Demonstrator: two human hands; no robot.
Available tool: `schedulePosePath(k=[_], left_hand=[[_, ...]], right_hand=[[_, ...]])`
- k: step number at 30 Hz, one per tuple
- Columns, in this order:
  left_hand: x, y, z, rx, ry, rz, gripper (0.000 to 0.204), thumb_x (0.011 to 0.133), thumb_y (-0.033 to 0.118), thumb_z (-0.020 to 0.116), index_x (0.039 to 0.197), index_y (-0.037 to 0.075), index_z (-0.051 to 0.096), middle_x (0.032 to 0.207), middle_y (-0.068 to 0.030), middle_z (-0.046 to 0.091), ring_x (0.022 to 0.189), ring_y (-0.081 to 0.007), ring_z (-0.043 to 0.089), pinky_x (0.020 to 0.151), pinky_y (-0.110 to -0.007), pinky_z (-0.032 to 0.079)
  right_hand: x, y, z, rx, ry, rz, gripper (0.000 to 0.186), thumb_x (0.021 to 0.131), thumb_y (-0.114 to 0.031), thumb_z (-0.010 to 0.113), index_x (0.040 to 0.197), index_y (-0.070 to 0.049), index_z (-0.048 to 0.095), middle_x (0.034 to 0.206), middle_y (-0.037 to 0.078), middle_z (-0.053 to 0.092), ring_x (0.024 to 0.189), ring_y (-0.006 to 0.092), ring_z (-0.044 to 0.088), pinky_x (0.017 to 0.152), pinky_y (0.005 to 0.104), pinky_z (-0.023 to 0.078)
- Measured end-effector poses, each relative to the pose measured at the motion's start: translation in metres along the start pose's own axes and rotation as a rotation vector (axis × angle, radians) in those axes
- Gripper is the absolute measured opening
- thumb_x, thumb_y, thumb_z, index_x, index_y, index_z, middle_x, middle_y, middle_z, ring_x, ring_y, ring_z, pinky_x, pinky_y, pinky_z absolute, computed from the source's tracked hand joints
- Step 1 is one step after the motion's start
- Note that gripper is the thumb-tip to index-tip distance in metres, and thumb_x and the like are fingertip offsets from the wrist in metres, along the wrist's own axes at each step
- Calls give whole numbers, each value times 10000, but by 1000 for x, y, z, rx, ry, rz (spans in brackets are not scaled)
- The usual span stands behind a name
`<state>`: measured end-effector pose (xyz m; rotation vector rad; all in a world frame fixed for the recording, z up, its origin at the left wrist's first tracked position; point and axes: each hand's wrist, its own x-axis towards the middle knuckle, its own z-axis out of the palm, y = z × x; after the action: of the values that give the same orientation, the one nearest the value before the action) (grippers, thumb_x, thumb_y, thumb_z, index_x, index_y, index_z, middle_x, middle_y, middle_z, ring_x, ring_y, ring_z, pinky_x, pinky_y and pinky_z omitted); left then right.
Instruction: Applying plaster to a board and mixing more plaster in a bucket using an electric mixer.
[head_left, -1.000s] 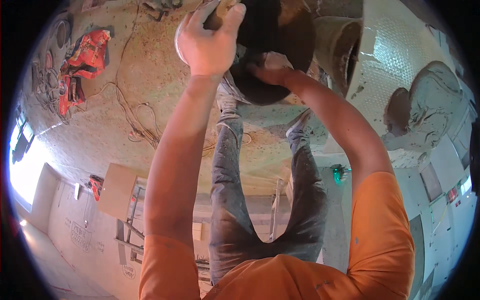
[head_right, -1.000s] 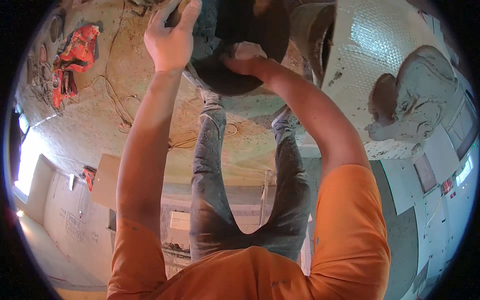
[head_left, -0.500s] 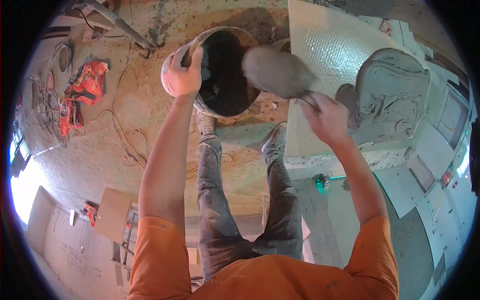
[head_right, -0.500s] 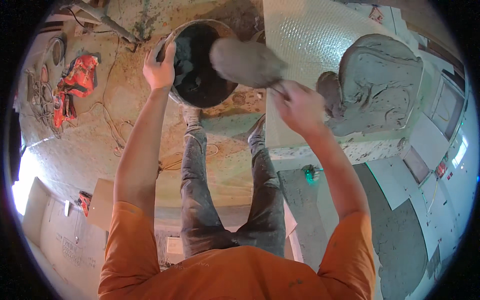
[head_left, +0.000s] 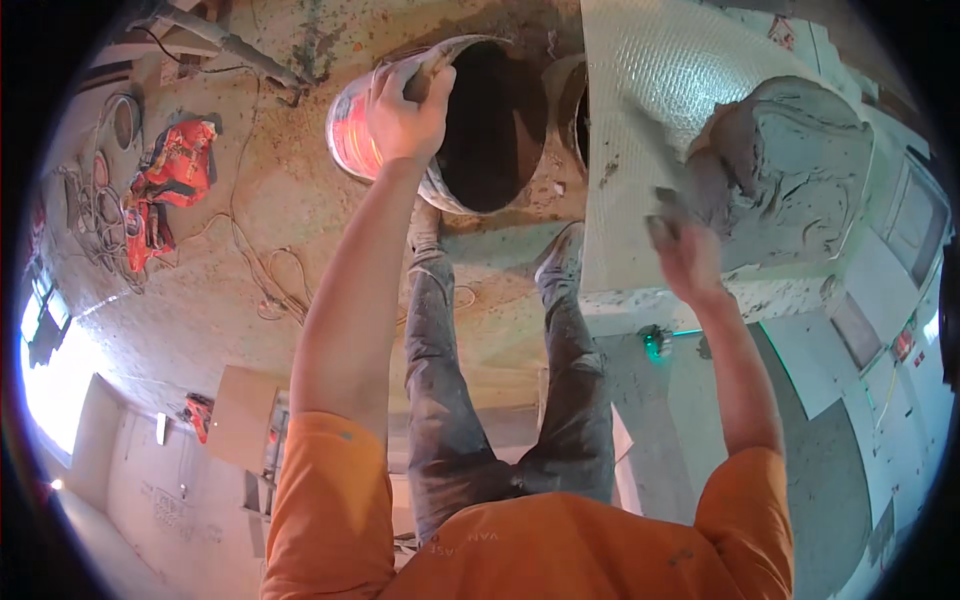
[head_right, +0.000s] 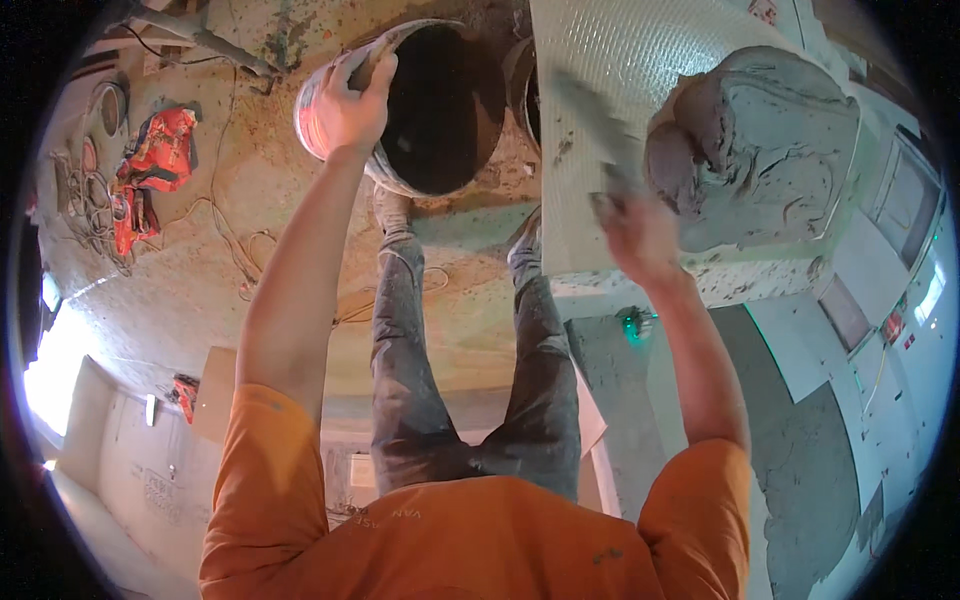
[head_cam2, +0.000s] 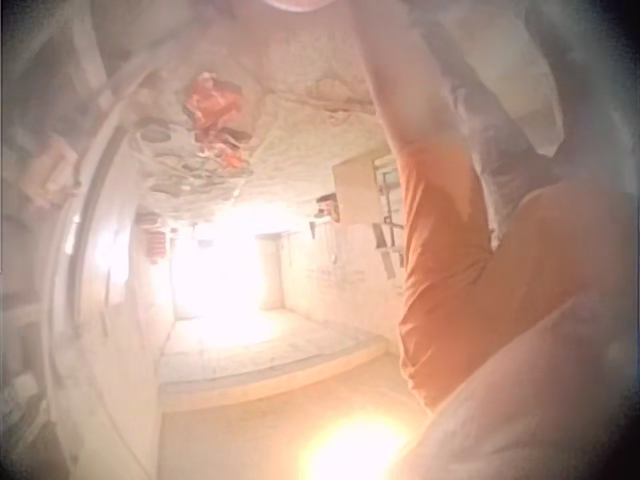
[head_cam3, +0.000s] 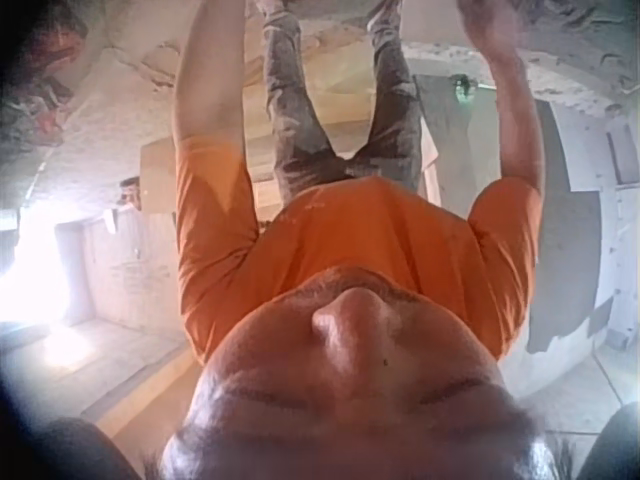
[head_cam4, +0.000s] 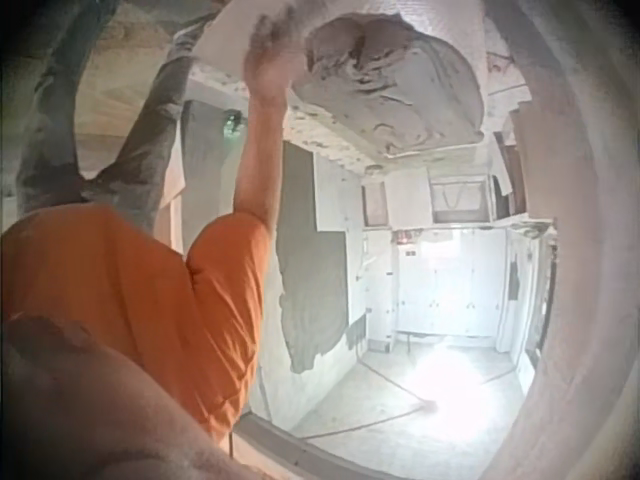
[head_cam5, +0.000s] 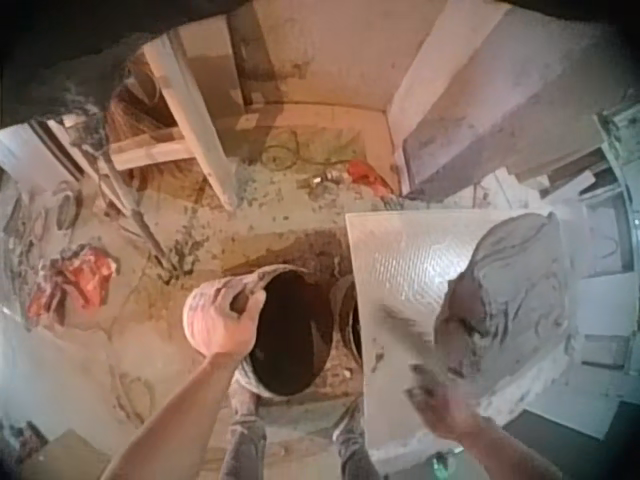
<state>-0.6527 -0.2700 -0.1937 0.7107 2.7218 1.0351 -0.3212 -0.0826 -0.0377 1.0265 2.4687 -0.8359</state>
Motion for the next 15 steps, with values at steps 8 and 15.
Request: schedulePosePath(k=[8,15], left_hand=[[24,-35,-46,-149,-133,-110,478,778,395,820,1081,30,764,1121,-167,727,1041,-319,685,962,-406,507],[6,-34,-39,-156,-234,209,381,867,191,781,1197,7,727,1203,-144,716,1140,-228,659,1017,-334,472]], right_hand=[[190,-127,152,-208,-141,-476,326,999,-316,525,1260,-142,614,770,152,713,729,399,703,639,534,553],[271,-183,281,-344,-407,-435,376,988,-285,523,1307,-128,648,1224,119,710,1139,293,688,910,433,548]])
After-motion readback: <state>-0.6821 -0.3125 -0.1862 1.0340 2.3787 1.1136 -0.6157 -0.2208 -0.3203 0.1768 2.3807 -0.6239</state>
